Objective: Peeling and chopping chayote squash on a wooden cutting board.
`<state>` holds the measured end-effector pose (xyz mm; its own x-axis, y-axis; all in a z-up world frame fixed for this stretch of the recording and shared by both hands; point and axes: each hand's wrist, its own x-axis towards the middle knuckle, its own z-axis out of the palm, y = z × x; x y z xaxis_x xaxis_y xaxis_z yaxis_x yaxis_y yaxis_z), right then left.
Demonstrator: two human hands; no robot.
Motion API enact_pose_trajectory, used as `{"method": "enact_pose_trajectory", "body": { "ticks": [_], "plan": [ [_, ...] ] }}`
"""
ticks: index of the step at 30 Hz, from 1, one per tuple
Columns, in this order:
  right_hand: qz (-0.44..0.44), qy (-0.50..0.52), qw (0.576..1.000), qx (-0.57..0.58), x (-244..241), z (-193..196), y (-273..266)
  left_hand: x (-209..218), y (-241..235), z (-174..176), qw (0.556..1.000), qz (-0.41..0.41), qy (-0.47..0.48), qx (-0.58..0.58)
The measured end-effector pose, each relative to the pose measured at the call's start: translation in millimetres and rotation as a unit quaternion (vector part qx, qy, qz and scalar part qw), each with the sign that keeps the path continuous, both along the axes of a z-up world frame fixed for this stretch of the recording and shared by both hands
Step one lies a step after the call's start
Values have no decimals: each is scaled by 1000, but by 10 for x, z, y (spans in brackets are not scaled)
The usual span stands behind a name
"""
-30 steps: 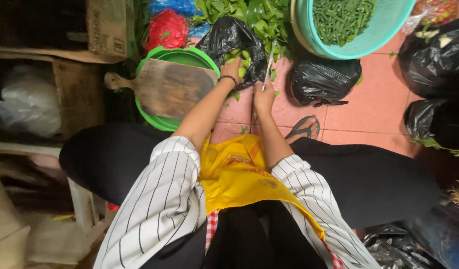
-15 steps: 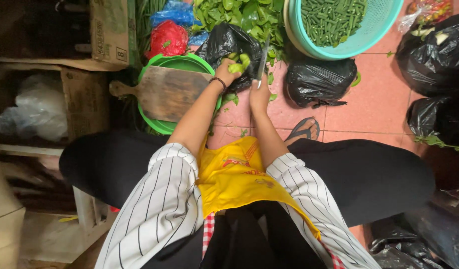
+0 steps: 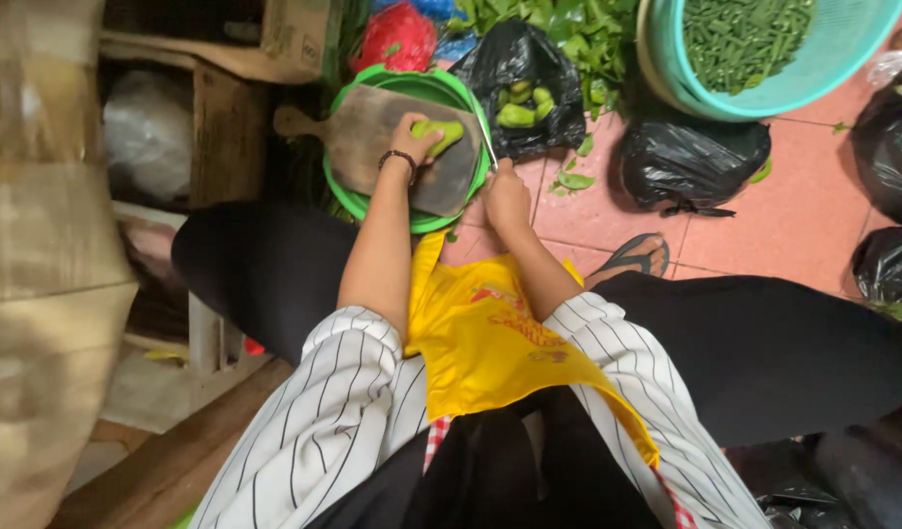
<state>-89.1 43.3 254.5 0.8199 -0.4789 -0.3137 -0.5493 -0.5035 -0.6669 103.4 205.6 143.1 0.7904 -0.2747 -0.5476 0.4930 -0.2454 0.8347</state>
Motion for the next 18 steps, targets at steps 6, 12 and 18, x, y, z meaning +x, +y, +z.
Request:
{"method": "enact_pose_trajectory", "body": {
  "ticks": [6,12,18],
  "plan": [
    [64,64,996,-25,-124,-195,98,-75,235,-279,885,-63,-329,323],
    [-3,47,998,-42,6,614,-80,-113,-13,133,922,-64,-352,149],
    [-92,-295,947,87,26,881,-630,-325,-620,1531,935,-73,-26,-345]
  ]
}}
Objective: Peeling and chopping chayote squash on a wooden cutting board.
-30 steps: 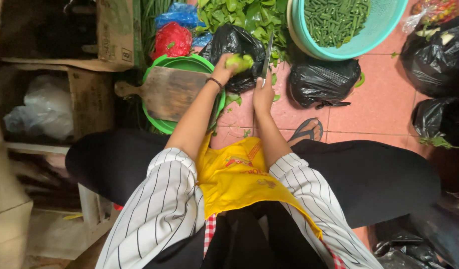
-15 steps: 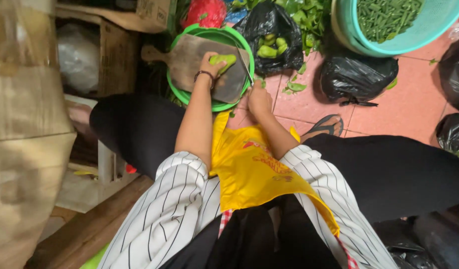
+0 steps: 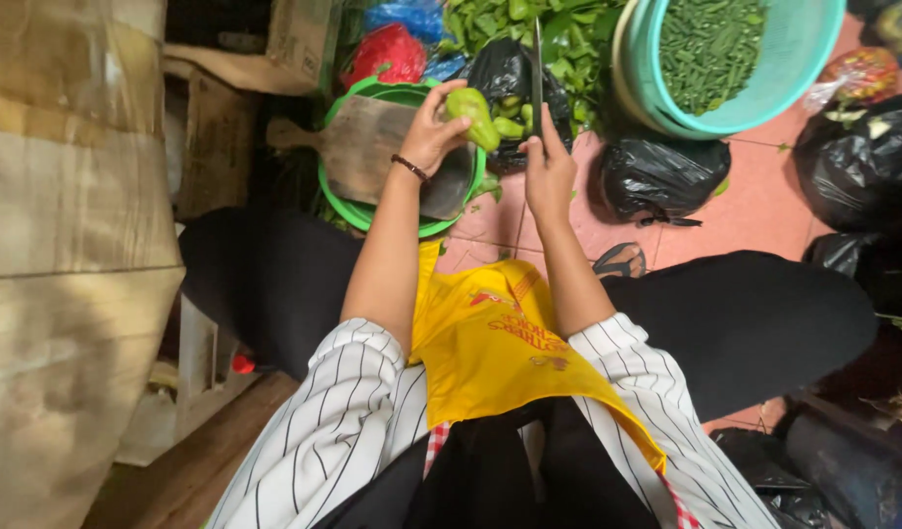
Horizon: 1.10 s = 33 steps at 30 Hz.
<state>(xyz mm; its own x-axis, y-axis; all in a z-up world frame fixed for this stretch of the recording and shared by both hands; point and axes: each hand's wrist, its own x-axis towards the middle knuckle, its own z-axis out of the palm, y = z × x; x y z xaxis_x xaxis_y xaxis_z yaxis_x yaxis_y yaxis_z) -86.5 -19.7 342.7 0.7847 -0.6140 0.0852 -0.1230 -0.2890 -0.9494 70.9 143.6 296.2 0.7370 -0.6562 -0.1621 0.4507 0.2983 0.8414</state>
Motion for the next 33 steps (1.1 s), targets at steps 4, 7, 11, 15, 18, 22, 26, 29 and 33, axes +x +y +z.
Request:
{"method": "enact_pose_trajectory", "body": {
  "ticks": [4,7,11,15,18,22,26,29,33],
  "plan": [
    [10,-7,1000,21,-162,466,-46,-177,-356,340,990,-52,22,-126],
    [30,-13,998,-62,-185,453,0,-294,-561,351,993,-35,54,-95],
    [32,6,993,-110,-164,583,144,-331,-765,113,997,49,-35,-41],
    [32,-18,990,-139,-160,549,127,-319,-864,-145,987,100,-120,-21],
    [26,9,990,-140,-178,568,116,-360,-884,-68,986,102,-127,-21],
    [19,-1,988,-155,-194,500,-3,-515,-845,205,997,41,-52,26],
    [-23,34,981,-190,-196,392,-150,-585,-854,263,985,21,-155,72],
    [-38,37,988,-146,-220,349,-297,-629,-859,285,955,24,-275,111],
    [35,-15,977,-212,-216,351,-200,-499,-922,-22,953,65,-279,102]
  ]
}}
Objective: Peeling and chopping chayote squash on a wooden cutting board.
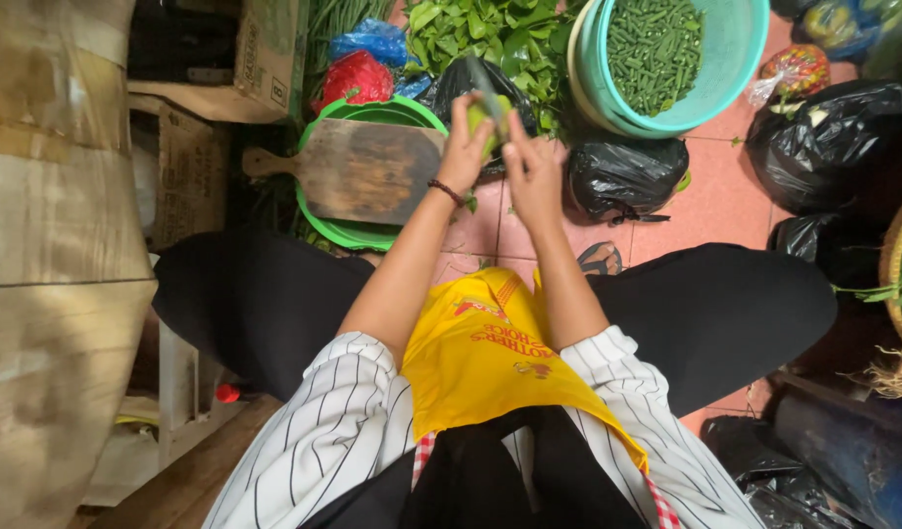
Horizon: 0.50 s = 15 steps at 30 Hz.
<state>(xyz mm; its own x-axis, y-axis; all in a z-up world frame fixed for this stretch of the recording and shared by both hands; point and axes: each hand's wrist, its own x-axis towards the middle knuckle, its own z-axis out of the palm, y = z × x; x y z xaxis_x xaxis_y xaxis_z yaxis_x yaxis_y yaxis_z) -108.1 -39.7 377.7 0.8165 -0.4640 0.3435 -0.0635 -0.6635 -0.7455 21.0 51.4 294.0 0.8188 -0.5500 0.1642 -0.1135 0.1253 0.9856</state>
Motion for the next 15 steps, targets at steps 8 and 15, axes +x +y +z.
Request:
{"method": "enact_pose_trajectory", "body": {
  "ticks": [8,15],
  "plan": [
    [-23,27,999,26,16,12,10,-28,121,265,998,-2,61,0],
    [-17,30,999,39,1,-8,-82,-45,-51,152,999,6,-38,9]
  ]
}}
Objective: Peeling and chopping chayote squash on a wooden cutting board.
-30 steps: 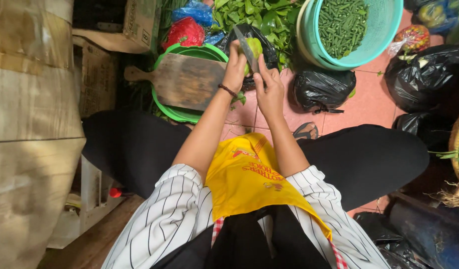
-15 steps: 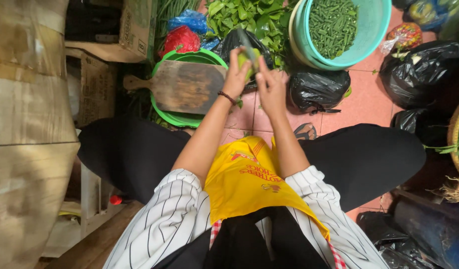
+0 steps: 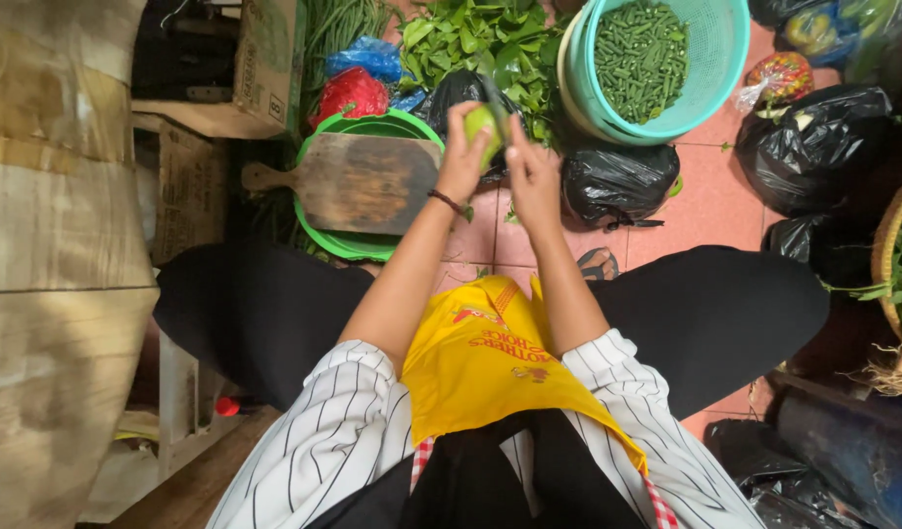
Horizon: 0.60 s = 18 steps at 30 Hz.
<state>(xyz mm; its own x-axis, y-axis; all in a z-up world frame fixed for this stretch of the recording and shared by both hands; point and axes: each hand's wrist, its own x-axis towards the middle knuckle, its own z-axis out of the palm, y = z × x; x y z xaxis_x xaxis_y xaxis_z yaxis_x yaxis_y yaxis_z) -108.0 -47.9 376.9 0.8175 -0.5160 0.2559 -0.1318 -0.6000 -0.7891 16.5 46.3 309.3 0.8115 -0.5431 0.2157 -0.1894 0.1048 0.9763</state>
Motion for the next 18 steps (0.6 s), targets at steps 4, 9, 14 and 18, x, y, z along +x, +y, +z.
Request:
{"method": "enact_pose_trajectory", "body": {
  "ticks": [4,9,14,18],
  "plan": [
    [33,41,993,105,1,183,257,171,108,-78,998,62,8,23],
    [36,13,989,144,11,260,305,101,128,43,997,62,19,-29],
    [3,-40,998,56,18,80,196,-85,88,197,999,44,-17,11],
    [29,-90,800,593,47,-11,91,-105,62,222,998,36,-50,6]
  ]
}}
